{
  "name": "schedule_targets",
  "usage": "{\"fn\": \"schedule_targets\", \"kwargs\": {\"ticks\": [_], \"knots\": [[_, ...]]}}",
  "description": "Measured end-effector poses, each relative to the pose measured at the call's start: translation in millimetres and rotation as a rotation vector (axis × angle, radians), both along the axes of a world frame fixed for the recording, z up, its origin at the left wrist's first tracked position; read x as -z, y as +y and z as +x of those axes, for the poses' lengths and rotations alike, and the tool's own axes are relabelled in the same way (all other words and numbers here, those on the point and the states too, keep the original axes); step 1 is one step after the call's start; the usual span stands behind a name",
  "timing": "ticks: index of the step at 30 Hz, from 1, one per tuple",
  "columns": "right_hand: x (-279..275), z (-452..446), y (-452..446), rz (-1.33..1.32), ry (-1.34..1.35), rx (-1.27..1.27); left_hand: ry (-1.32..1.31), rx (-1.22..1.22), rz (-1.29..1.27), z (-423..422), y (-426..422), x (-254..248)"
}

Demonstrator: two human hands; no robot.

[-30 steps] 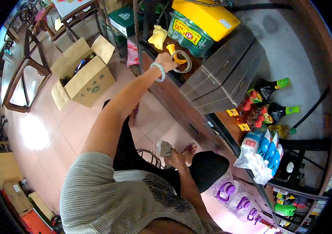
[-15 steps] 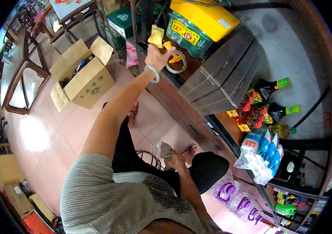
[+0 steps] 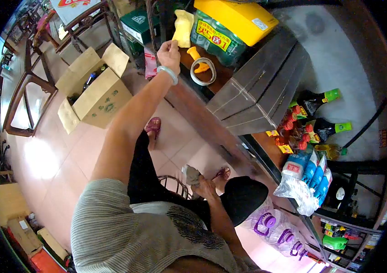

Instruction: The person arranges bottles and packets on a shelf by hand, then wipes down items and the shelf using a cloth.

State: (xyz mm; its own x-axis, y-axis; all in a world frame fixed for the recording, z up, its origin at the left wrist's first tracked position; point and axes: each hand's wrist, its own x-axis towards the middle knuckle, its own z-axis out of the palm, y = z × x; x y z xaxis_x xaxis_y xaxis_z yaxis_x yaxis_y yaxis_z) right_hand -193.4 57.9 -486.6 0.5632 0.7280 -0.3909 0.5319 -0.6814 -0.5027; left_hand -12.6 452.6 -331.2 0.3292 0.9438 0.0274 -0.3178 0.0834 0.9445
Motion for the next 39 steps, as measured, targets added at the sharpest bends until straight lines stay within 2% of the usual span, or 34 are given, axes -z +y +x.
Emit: {"fn": "schedule_targets", "kwargs": {"ticks": [1, 4, 6, 7, 8, 10, 11, 14, 17, 20, 23, 26, 27, 30, 31, 34, 38, 39], "knots": [[-2.9, -0.7, 0.3, 0.027, 0.011, 0.011, -0.01, 0.091, -0.179, -8.5, -10.9, -16.2], [-2.9, -0.2, 2.3, -0.019, 0.059, 0.024, 0.073, 0.183, -0.22, -24.1, -33.2, -7.7], [-3.1, 0.7, 1.7, -0.06, 0.095, 0.024, 0.233, 0.272, -0.182, -33.2, -46.3, 1.7], [-4.7, 1.1, 0.6, -0.065, 0.114, 0.021, 0.184, 0.321, -0.223, -40.5, -61.4, -1.4], [-6.8, 1.5, -0.1, -0.072, 0.132, 0.015, 0.199, 0.356, 0.009, -37.2, -64.1, 15.9], [-16.0, 1.2, 1.1, -0.099, 0.097, -0.006, 0.435, 0.387, 0.118, -29.6, -65.3, 32.0], [-19.4, 1.2, 0.9, -0.112, 0.078, -0.015, 0.423, 0.326, 0.271, -18.0, -59.9, 56.2], [0.8, 1.1, -5.3, -0.174, 0.079, -0.02, 0.566, 0.159, 0.32, -21.3, -72.9, 27.9], [12.2, -2.3, -9.5, -0.1, 0.02, -0.01, 0.526, 0.163, 0.25, -24.1, -73.9, 22.9], [-5.6, -2.4, -5.2, -0.124, 0.029, -0.01, 0.395, 0.172, 0.19, -26.8, -74.3, 26.9], [-4.9, -2.5, -5.9, -0.115, 0.012, -0.017, 0.323, 0.211, 0.23, -32.9, -75.9, 24.0], [-2.7, -1.6, -5.3, -0.146, 0.033, -0.023, 0.349, 0.179, 0.153, -50.3, -82.5, -10.6], [-6.7, -0.9, -3.5, -0.157, 0.053, -0.019, 0.243, 0.213, 0.051, -40.6, -71.0, 14.4], [-17.2, 0.0, 1.8, -0.179, 0.107, -0.004, 0.432, 0.318, 0.073, -39.7, -66.2, 13.1], [-16.3, -0.1, 2.0, -0.183, 0.12, 0.003, 0.555, 0.506, 0.304, -48.6, -64.2, 3.3], [-15.2, 0.0, 1.3, -0.169, 0.118, 0.016, 0.43, 0.645, 0.604, -46.8, -51.2, 10.2], [-12.1, 2.5, 0.7, -0.204, 0.068, -0.086, 0.358, 1.003, 0.63, -32.1, -33.5, 18.5], [-12.6, 3.2, 2.7, -0.205, 0.088, -0.055, 0.379, 1.017, 0.586, -28.8, -33.3, 17.3]]}}
